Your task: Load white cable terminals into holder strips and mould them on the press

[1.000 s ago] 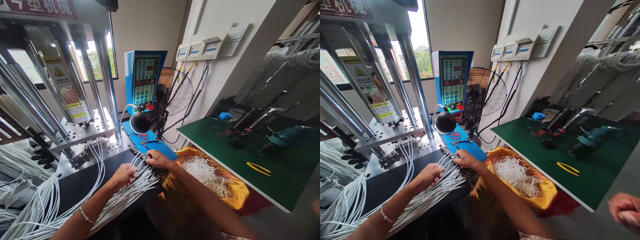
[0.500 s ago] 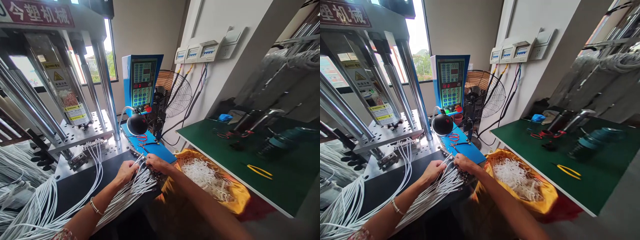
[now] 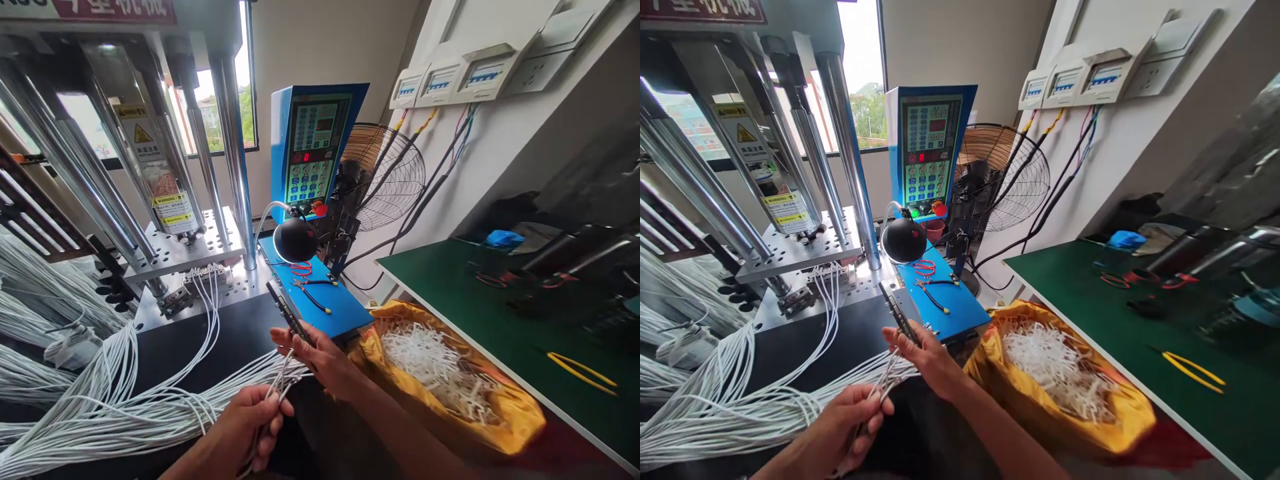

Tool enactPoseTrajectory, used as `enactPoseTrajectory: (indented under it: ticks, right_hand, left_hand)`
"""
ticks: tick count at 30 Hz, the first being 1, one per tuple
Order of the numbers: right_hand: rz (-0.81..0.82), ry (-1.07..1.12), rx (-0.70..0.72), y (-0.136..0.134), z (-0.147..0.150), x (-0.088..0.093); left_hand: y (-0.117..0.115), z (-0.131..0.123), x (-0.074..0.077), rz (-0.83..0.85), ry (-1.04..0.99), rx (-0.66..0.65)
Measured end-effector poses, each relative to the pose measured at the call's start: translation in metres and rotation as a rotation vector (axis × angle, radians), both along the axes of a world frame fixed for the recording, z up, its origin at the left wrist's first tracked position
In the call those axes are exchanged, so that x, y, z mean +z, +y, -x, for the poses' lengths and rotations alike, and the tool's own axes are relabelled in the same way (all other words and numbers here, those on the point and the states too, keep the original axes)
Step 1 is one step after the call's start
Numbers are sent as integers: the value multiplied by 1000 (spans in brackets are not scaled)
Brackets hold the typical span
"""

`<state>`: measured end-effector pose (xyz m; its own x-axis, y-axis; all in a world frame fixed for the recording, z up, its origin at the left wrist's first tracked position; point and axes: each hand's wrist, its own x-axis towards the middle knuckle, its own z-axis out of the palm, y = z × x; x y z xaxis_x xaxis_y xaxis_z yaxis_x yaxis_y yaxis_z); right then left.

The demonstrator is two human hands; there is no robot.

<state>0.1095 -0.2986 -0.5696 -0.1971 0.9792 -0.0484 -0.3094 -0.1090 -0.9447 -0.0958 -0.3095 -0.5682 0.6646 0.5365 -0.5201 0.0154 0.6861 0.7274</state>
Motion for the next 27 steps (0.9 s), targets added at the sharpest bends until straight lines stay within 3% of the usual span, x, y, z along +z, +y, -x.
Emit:
enactPoseTrajectory:
  ticks: [3, 6, 9, 14, 18, 23, 27]
  right_hand:
    - [-22, -71, 44, -8, 17, -3]
    - [-123, -267, 4, -12, 20, 3]
    - [-178, -322, 22, -12, 20, 9]
    - [-164, -343, 96, -9, 25, 9]
    - [-129, -321, 167, -8, 31, 9]
    - [-49, -254, 192, -6, 39, 16]
    - [-43, -294, 238, -5, 44, 15]
  left_hand:
    - [8, -4, -5, -50, 23, 32]
    - [15, -2, -3, -88, 3, 2]
    - [17, -2, 0, -127, -11, 32]
    - [16, 4, -5, -147, -19, -147]
    - [21, 13, -7, -96, -62, 40]
    - [21, 14, -9, -51, -55, -72]
    - [20, 14, -16, -21, -124, 38]
